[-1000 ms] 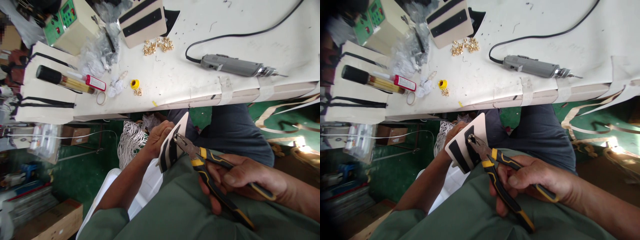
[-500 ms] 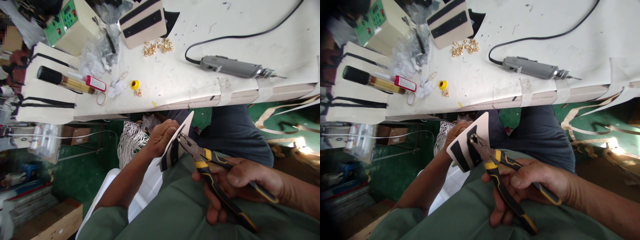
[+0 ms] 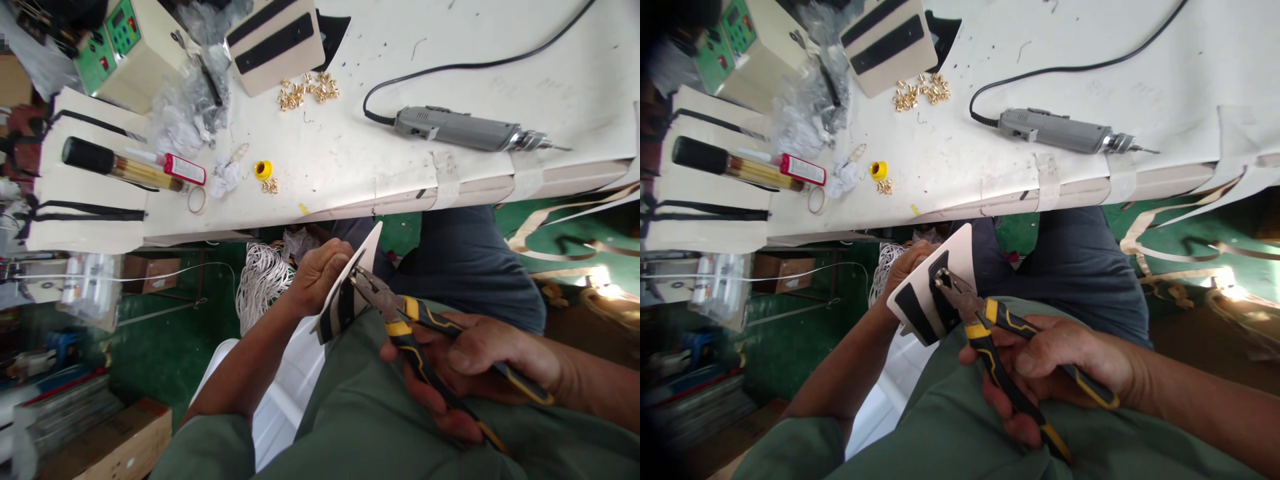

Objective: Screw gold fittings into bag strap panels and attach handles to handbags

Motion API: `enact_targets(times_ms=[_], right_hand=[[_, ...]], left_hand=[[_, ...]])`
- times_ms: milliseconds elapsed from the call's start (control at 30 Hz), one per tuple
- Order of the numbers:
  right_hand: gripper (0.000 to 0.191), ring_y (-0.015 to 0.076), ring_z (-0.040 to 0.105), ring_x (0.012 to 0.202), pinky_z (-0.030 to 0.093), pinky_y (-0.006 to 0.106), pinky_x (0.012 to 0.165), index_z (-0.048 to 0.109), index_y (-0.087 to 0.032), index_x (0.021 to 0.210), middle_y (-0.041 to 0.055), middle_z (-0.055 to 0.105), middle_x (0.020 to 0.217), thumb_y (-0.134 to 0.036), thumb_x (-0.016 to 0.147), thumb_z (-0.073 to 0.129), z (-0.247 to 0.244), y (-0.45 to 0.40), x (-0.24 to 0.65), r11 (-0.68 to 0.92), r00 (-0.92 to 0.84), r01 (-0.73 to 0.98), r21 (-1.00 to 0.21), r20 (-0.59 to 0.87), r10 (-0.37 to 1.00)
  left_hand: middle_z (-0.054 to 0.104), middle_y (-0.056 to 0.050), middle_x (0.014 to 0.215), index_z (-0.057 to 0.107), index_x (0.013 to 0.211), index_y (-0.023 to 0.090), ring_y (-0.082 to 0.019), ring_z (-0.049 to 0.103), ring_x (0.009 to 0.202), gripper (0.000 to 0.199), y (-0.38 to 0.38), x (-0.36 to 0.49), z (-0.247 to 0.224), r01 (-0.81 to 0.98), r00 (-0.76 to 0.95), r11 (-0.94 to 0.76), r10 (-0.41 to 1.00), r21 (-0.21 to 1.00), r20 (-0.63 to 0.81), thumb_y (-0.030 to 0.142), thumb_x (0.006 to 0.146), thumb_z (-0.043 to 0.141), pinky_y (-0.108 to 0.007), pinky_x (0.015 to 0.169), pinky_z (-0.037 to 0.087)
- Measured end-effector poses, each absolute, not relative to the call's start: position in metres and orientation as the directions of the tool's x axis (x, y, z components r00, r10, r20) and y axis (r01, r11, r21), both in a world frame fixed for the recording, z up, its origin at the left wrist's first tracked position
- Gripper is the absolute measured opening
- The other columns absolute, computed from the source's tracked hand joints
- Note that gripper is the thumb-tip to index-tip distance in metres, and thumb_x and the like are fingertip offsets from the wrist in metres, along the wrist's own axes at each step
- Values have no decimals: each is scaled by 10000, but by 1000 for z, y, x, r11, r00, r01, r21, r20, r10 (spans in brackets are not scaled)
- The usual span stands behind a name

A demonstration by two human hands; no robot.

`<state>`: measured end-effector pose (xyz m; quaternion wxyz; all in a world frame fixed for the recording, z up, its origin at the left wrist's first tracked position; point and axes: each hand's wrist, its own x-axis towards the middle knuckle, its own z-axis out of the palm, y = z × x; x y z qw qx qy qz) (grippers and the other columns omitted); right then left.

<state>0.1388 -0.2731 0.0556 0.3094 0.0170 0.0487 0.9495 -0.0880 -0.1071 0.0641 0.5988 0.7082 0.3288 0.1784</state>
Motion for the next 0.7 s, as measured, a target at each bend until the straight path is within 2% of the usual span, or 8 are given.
enact_targets(times_ms=[267,400,567,700], right_hand=[[533,174,700,633,577,315,656,645,-184,1346,87,711,941,-311,831,697,60,-272,141,-818,-822,-570,80,-67,566],[466,174,704,656,585,305,667,665,-183,1297,87,715,951,-274,840,687,66,-264,144,-823,-817,-568,3,-126,563],[523,196,714,700,595,317,683,635,-167,1330,89,721,973,-250,818,697,76,-252,152,-855,-819,-511,-88,-254,515],[357,200,707,726,589,313,704,702,-126,1100,97,726,936,-310,795,721,79,-240,159,-886,-832,-422,-194,-306,463]], left_hand=[[549,-19,767,580,752,227,-185,523,702,375,-106,-88,72,324,701,-88,691,942,-176,442,1054,518,-338,676,466],[552,3,778,590,760,218,-154,523,692,353,-98,-88,80,378,698,-72,678,923,-233,449,1026,576,-289,663,463],[534,24,761,568,757,208,-138,498,691,344,-90,-84,92,436,692,-96,672,895,-265,445,1004,607,-265,644,425],[488,28,724,527,731,210,-139,446,668,388,-88,-79,101,436,662,-58,696,898,-277,489,991,600,-265,601,387]])
